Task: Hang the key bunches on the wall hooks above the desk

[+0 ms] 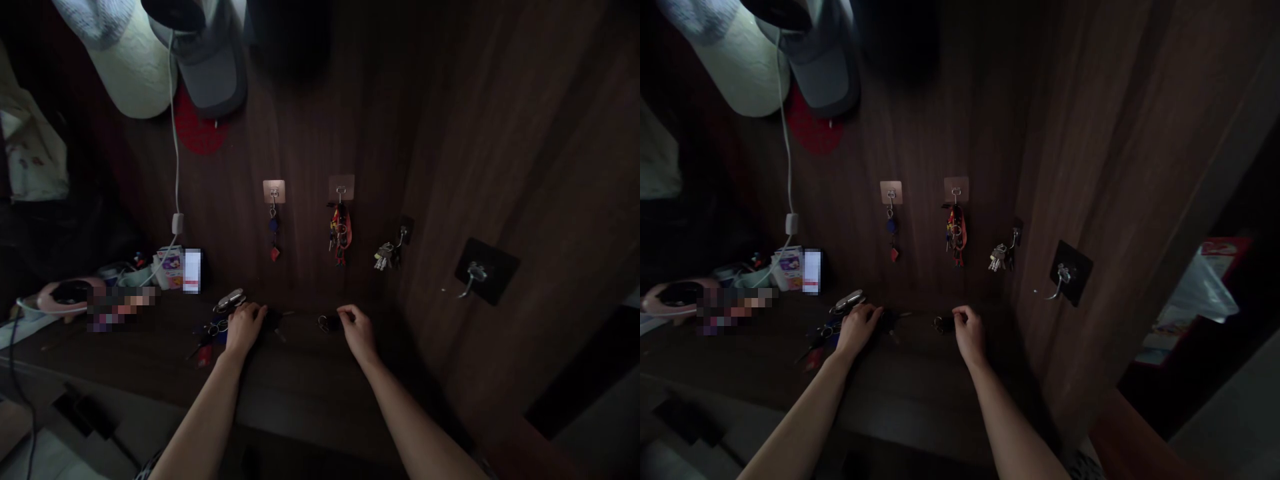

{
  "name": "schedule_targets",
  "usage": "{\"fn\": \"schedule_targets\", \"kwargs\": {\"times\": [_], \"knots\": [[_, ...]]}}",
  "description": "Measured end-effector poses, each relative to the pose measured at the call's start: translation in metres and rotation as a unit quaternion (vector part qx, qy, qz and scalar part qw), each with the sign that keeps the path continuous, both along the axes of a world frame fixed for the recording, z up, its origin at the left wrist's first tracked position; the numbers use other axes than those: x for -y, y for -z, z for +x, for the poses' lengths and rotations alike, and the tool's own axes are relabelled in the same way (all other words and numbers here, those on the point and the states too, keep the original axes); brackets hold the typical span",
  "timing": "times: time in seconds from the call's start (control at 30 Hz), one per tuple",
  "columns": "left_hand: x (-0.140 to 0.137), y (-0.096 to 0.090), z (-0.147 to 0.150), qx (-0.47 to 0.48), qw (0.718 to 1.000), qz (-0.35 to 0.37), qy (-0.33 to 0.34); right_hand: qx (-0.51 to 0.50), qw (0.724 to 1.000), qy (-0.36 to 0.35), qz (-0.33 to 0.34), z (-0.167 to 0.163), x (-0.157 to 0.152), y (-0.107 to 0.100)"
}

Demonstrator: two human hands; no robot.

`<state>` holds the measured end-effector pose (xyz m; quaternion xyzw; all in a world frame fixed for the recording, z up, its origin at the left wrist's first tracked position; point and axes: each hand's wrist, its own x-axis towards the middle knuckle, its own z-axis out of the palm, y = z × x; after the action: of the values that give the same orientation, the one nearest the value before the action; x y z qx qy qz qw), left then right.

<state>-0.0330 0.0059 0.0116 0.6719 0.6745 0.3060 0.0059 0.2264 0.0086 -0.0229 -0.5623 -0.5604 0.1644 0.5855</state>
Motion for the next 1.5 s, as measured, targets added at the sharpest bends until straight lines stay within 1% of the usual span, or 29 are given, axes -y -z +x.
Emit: {"fn": "schedule_targets", "kwargs": {"times": [0.07,0.13,0.27,0.4,0.57,0.73,0.93,1.03,1.17,1.23,1.3,1.4,1.43,1.5], "knots": [[0.001,0.001,0.002,-0.02,1.0,-0.004,0.008,0.001,1.0,0.001,0.004,0.0,0.0,0.0],[0.0,0.002,0.002,-0.03,0.999,-0.01,0.03,0.0,1.0,0.003,0.004,0.0,0.0,0.0],[-0.004,0.008,0.001,-0.014,0.994,-0.008,0.108,-0.001,1.0,0.009,-0.005,-0.001,-0.001,-0.001],[-0.005,0.009,0.002,0.011,0.983,0.001,0.185,0.007,1.0,0.006,-0.009,-0.002,-0.001,-0.001],[-0.001,0.006,0.007,0.025,0.966,-0.002,0.257,0.005,1.0,-0.015,0.012,-0.002,-0.001,0.002],[0.001,0.005,0.011,0.048,0.954,-0.017,0.295,-0.061,0.998,-0.021,0.023,-0.001,-0.003,0.002],[0.004,0.003,0.017,0.066,0.937,-0.038,0.34,-0.155,0.988,-0.006,0.016,0.005,-0.004,-0.002],[0.007,0.002,0.023,0.069,0.927,-0.048,0.367,-0.169,0.986,-0.005,0.012,0.007,-0.005,-0.003],[0.009,0.001,0.029,0.069,0.918,-0.051,0.388,-0.157,0.988,0.0,0.015,0.006,-0.006,-0.001],[0.008,0.001,0.029,0.065,0.928,-0.037,0.365,-0.143,0.99,-0.001,0.018,0.006,-0.007,0.001],[0.007,0.002,0.026,0.048,0.953,-0.014,0.298,-0.128,0.992,-0.003,0.015,0.005,-0.008,0.002],[0.003,0.002,0.014,-0.015,0.989,0.021,0.144,-0.118,0.993,-0.005,0.01,0.004,-0.008,0.003],[0.002,0.003,0.009,-0.038,0.995,0.028,0.083,-0.117,0.993,-0.006,0.01,0.004,-0.008,0.003],[-0.001,0.004,-0.003,-0.072,0.996,0.026,-0.04,-0.116,0.993,-0.005,0.009,0.003,-0.007,0.002]]}}
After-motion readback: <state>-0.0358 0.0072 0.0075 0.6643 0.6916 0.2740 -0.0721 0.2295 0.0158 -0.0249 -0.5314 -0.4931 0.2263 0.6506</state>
